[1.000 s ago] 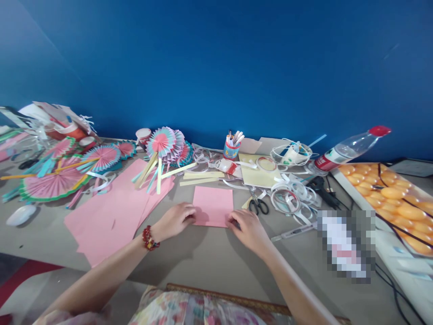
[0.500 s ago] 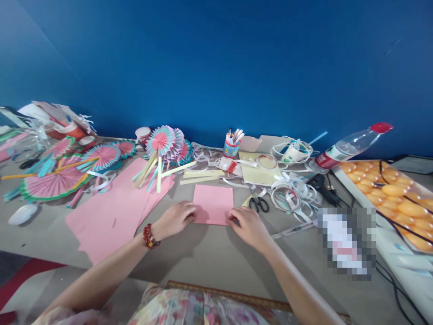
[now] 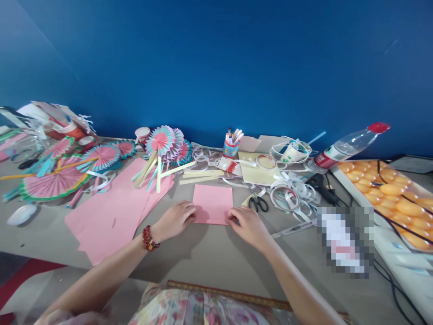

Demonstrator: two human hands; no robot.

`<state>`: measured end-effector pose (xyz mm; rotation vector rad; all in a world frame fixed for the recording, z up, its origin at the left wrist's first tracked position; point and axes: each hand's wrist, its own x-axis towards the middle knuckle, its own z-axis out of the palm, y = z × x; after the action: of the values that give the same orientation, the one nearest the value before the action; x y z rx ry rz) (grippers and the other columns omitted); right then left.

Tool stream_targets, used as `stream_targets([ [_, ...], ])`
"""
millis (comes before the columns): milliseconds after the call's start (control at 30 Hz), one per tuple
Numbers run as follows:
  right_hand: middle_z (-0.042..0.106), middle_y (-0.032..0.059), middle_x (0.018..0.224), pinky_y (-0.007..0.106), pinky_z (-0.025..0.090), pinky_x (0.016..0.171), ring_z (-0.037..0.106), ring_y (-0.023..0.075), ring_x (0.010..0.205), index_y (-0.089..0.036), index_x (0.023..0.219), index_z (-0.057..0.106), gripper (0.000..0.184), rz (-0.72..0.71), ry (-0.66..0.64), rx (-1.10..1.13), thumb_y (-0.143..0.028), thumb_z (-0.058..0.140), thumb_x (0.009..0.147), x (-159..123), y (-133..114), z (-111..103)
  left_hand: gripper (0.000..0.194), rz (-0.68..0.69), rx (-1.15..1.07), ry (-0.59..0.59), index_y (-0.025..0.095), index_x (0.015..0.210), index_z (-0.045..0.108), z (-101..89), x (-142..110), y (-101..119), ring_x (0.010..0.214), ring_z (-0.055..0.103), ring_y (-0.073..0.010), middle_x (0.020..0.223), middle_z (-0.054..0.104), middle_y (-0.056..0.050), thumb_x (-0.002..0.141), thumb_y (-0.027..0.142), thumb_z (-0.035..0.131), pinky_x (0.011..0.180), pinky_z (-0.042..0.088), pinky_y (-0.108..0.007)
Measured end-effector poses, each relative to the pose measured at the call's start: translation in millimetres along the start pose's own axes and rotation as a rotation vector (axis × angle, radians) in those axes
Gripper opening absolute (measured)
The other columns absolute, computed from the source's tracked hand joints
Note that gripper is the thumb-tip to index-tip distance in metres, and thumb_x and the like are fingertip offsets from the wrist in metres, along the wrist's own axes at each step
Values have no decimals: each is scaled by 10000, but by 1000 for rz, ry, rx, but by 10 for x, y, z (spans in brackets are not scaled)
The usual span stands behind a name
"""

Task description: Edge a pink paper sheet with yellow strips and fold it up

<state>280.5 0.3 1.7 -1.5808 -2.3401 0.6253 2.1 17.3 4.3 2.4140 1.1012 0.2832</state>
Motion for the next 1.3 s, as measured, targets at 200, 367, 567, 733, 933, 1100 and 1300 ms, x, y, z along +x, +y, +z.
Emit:
stream_targets([
  [200, 688, 7, 781, 270, 358, 721, 595, 180, 779, -216, 775, 631, 103, -49, -24, 41, -190, 604, 871, 11, 12, -66, 154, 5, 22, 7, 182, 878, 548, 16, -13, 5, 880, 550, -213, 895, 597, -46, 994, 148, 452, 793, 424, -325],
  [367, 686, -9, 756, 251, 368, 698, 589, 162, 737, -218, 755, 631, 133, -114, -77, 86, -172, 598, 875, 48, 45, -149, 145, 9, 22, 5, 184, 893, 552, 18, -20, -5, 921, 551, -213, 929, 605, -50, 995, 148, 454, 830, 431, -331],
  [567, 689, -4, 776, 253, 372, 693, 593, 166, 751, -215, 777, 638, 112, -124, -101, 91, -191, 617, 884, 72, 64, -174, 157, 2, 26, 4, 184, 887, 554, 11, -13, 2, 897, 554, -212, 908, 609, -48, 992, 143, 445, 809, 438, -332],
  [733, 679, -17, 753, 253, 358, 682, 578, 158, 726, -219, 767, 641, 109, -132, -111, 83, -185, 645, 870, 84, 66, -179, 152, 5, 37, 3, 188, 897, 557, 15, -10, -4, 916, 556, -215, 923, 613, -50, 990, 151, 444, 827, 438, -338],
  [933, 678, -25, 750, 248, 354, 700, 572, 145, 709, -214, 740, 635, 126, -137, -122, 77, -150, 668, 843, 99, 67, -171, 148, 6, 41, 0, 187, 896, 550, 26, -7, -13, 922, 559, -217, 932, 612, -52, 992, 154, 442, 829, 440, -340],
  [1100, 676, -15, 743, 246, 350, 690, 584, 159, 733, -211, 735, 628, 128, -121, -115, 66, -142, 668, 835, 98, 78, -159, 139, 9, 41, -1, 186, 907, 557, 34, -2, -29, 928, 562, -219, 935, 616, -57, 991, 166, 448, 838, 444, -345],
  [1300, 679, -20, 747, 248, 356, 693, 588, 156, 735, -215, 736, 633, 127, -124, -118, 56, -155, 682, 837, 95, 86, -149, 142, 6, 39, 2, 186, 909, 565, 31, -7, -29, 920, 566, -218, 937, 620, -58, 989, 168, 450, 830, 447, -341],
])
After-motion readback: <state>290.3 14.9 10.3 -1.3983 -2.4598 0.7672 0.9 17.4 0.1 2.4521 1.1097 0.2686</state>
